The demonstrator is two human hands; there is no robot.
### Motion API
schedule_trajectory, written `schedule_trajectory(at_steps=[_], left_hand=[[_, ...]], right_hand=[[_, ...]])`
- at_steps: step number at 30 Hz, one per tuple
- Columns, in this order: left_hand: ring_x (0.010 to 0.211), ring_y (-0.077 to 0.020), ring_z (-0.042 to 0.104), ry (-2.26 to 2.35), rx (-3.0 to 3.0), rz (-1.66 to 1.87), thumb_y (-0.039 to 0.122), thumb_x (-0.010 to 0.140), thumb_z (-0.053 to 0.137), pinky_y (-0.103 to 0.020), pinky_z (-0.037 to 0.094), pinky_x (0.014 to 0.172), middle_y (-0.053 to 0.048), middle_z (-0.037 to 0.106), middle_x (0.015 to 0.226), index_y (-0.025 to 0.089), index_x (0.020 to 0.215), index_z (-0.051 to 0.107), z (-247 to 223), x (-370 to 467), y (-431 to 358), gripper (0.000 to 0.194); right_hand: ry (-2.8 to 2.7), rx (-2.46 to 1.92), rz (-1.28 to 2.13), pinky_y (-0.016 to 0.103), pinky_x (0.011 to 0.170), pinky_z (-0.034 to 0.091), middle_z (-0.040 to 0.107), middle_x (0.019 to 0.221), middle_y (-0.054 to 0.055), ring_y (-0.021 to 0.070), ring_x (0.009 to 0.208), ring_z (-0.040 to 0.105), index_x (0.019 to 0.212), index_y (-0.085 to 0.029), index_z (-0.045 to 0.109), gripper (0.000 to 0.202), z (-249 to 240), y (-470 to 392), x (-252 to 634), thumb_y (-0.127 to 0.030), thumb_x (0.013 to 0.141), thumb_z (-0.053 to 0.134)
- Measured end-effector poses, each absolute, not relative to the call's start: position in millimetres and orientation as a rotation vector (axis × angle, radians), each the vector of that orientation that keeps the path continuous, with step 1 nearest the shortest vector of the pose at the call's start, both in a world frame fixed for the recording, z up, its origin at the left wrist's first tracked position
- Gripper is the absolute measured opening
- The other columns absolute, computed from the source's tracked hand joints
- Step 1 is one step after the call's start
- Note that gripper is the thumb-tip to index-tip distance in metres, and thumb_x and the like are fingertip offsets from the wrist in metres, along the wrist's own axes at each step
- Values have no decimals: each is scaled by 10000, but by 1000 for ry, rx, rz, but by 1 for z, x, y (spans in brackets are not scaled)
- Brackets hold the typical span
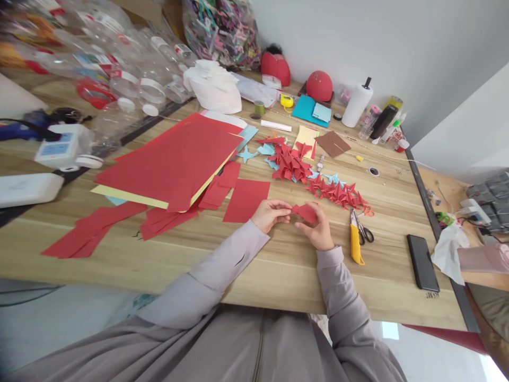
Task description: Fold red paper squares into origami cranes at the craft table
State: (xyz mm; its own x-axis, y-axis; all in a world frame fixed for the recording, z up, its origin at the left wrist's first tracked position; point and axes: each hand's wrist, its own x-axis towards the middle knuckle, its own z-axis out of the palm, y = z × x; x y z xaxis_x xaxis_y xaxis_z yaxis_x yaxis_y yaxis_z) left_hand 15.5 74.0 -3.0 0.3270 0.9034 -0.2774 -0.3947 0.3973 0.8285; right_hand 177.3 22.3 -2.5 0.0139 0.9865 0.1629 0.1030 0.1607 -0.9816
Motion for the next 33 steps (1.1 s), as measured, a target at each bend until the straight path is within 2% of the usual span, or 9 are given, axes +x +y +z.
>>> schedule_trajectory(at_steps=[2, 4, 9, 12, 18, 23, 33], left_hand=[[432, -103, 583, 834, 740, 904, 136, 498, 783, -222, 508, 455, -13, 643, 534, 91, 672, 664, -2, 16, 73, 216], [436, -101, 579, 825, 769, 875, 126, 509, 780, -226, 510, 456, -12, 642, 535, 91, 669, 664, -3, 17, 72, 201], [454, -110, 584, 817, 827, 842, 125, 529, 781, -250, 524, 468, -11, 646, 548, 101, 656, 661, -6, 19, 71, 176], [450, -116, 586, 822, 869, 848, 121, 529, 781, -252, 522, 455, -11, 647, 540, 104, 640, 661, -8, 19, 71, 164], [419, -131, 585, 795, 956, 823, 157, 547, 785, -265, 526, 461, -20, 621, 463, 99, 609, 667, -6, 18, 70, 146], [433, -149, 596, 787, 911, 822, 195, 498, 815, -290, 535, 457, -31, 628, 482, 100, 580, 661, -9, 17, 73, 199], [568, -168, 659, 700, 904, 843, 183, 527, 764, -300, 571, 577, -57, 686, 621, 96, 641, 690, -5, 14, 70, 161]], right_hand=[[-1398, -1255, 896, 390, 860, 526, 704, 968, 59, 212, 885, 666, 964, -227, 687, 325, -4, 23, 176, -365, 679, 760], [-1408, -1303, 819, 403, 878, 516, 725, 893, 59, 213, 870, 668, 848, -220, 718, 198, -5, 23, 174, -362, 711, 734], [-1315, -1288, 884, 378, 795, 556, 735, 838, 46, 206, 804, 675, 801, -232, 737, 182, -4, 23, 174, -346, 663, 771], [-1192, -1250, 1008, 365, 692, 577, 725, 790, 35, 185, 691, 664, 763, -237, 741, 176, -6, 23, 174, -348, 635, 788], [-1022, -1208, 1095, 307, 544, 551, 703, 692, 8, 141, 532, 619, 667, -227, 739, 133, -8, 23, 172, -289, 573, 810], [-1066, -1131, 1169, 279, 523, 521, 693, 638, -6, 131, 504, 611, 701, -236, 747, 77, -6, 22, 173, -233, 625, 759], [-1017, -1168, 1136, 282, 511, 519, 674, 568, -20, 136, 478, 600, 615, -234, 723, 58, -2, 22, 172, -255, 577, 762]])
